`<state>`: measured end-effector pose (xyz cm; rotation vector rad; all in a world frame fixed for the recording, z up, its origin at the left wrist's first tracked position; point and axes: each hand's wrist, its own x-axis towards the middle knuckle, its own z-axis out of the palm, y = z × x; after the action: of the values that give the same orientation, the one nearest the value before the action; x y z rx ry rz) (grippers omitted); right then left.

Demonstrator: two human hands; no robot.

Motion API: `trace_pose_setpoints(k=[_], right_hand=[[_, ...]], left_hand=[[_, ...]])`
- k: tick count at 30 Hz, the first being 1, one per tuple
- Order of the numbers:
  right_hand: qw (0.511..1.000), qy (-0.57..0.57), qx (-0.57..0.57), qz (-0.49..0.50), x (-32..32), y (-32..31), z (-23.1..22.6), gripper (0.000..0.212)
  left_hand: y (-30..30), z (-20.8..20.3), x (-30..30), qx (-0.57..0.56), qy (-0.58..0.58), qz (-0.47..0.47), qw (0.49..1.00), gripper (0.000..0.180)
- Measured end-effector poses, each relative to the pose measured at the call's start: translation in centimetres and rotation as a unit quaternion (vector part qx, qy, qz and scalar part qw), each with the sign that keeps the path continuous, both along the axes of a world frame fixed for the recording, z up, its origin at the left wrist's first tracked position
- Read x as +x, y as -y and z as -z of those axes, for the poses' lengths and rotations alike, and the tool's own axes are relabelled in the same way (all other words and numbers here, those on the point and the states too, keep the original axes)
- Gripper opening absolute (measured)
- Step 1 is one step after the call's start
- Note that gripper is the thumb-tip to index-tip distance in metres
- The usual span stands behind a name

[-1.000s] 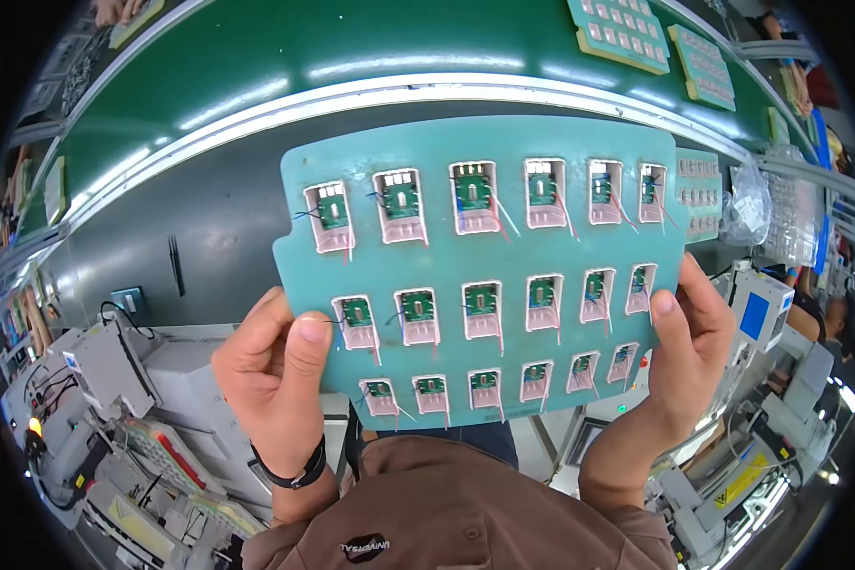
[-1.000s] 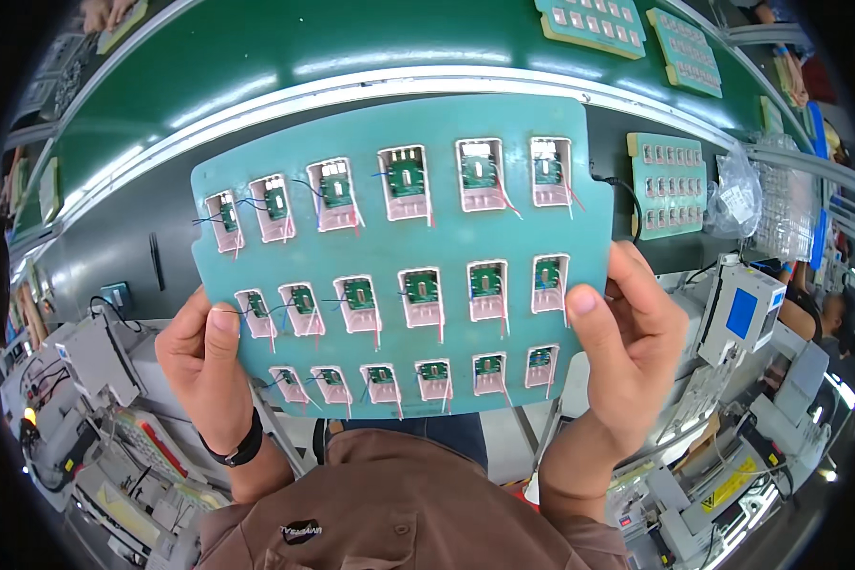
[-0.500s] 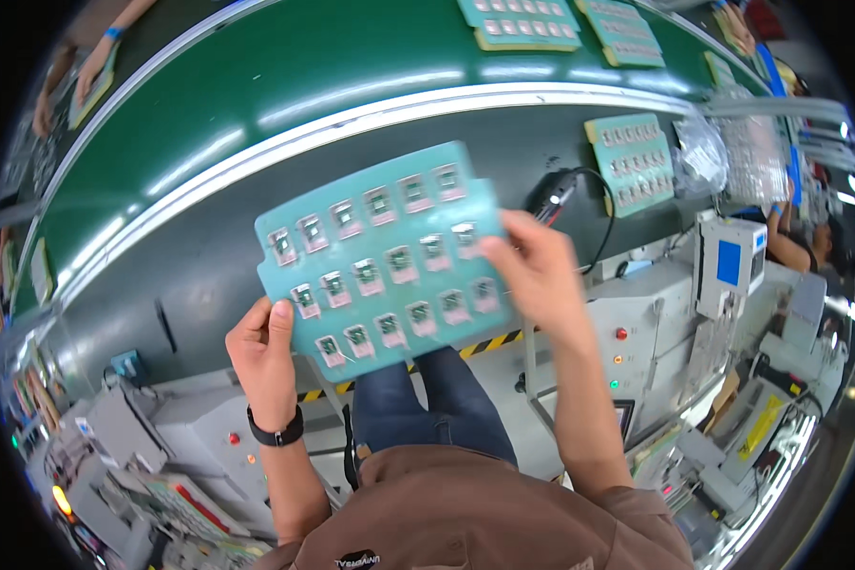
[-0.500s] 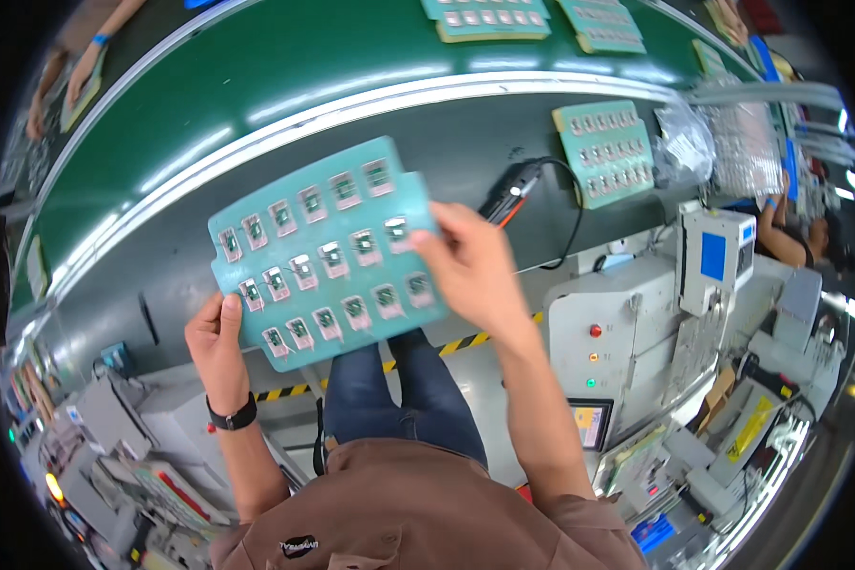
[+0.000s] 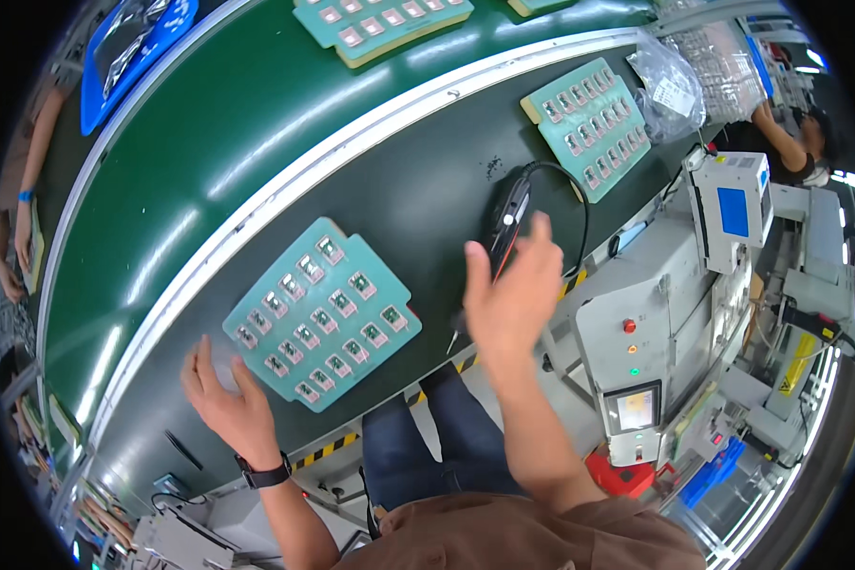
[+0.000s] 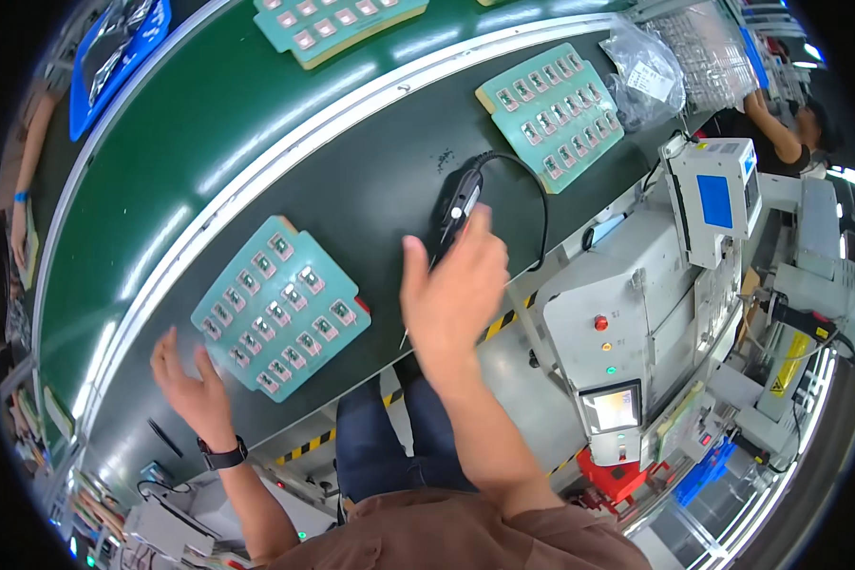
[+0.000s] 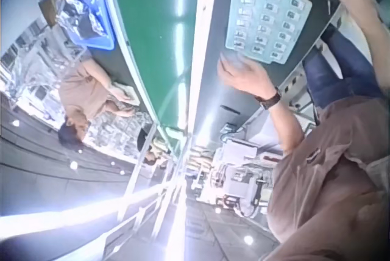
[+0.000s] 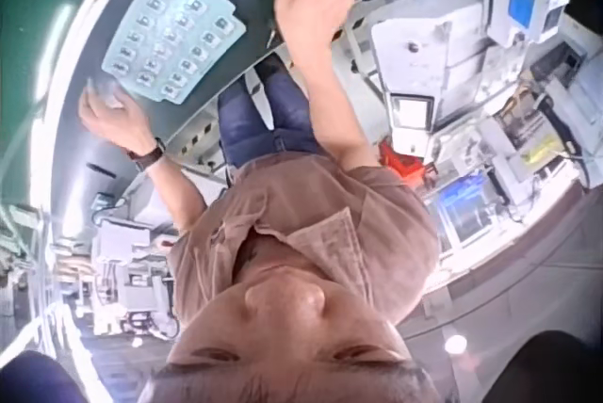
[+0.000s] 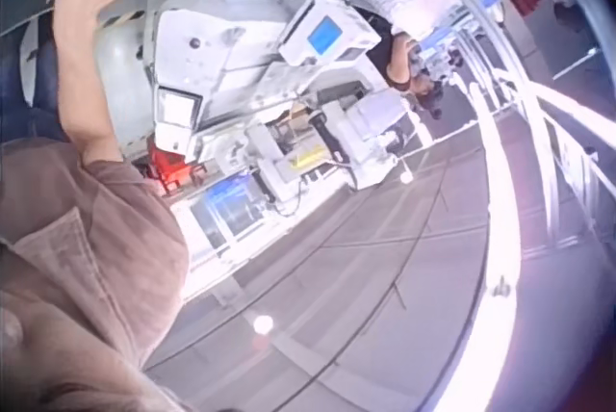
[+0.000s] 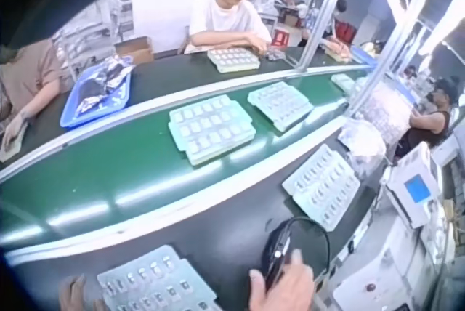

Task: Assembling components on a circuit board using an electric screwdriver and placing it in a fixture.

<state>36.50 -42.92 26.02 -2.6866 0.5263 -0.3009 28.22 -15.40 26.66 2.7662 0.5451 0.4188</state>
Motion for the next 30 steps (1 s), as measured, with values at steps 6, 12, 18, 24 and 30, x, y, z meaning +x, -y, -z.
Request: trace_pose_setpoints(k=[6, 12, 18, 24, 30], right_hand=[[0.970, -0.153, 0.163, 0.093, 0.1, 4.6, 4.3, 0.071], [0.851, -0.010, 0.517, 0.087, -1.8, 6.7, 5.5, 0.046], [0.501, 0.085, 0.858, 0.069, -4.6, 6.9, 2.7, 0.066], [0.476, 0.113, 0.871, 0.049, -7.8, 8.5, 0.7, 0.062], [0.549, 0.099, 0.830, 0.027, -7.4, 8.7, -4.7, 0.055]], left_hand=[[15.3, 1.9, 16.3, -0.159, 0.074, 0.431, 0.885, 0.014], [21.3, 6.5, 21.9, -0.087, 0.036, 0.489, 0.867, 0.011], [22.2, 7.0, 22.9, -0.003, 0.063, 0.539, 0.840, 0.006], [23.8, 5.8, 21.8, -0.038, -0.031, 0.483, 0.874, 0.012], [17.2, -1.3, 12.3, -0.463, -0.053, 0.282, 0.839, 0.007]])
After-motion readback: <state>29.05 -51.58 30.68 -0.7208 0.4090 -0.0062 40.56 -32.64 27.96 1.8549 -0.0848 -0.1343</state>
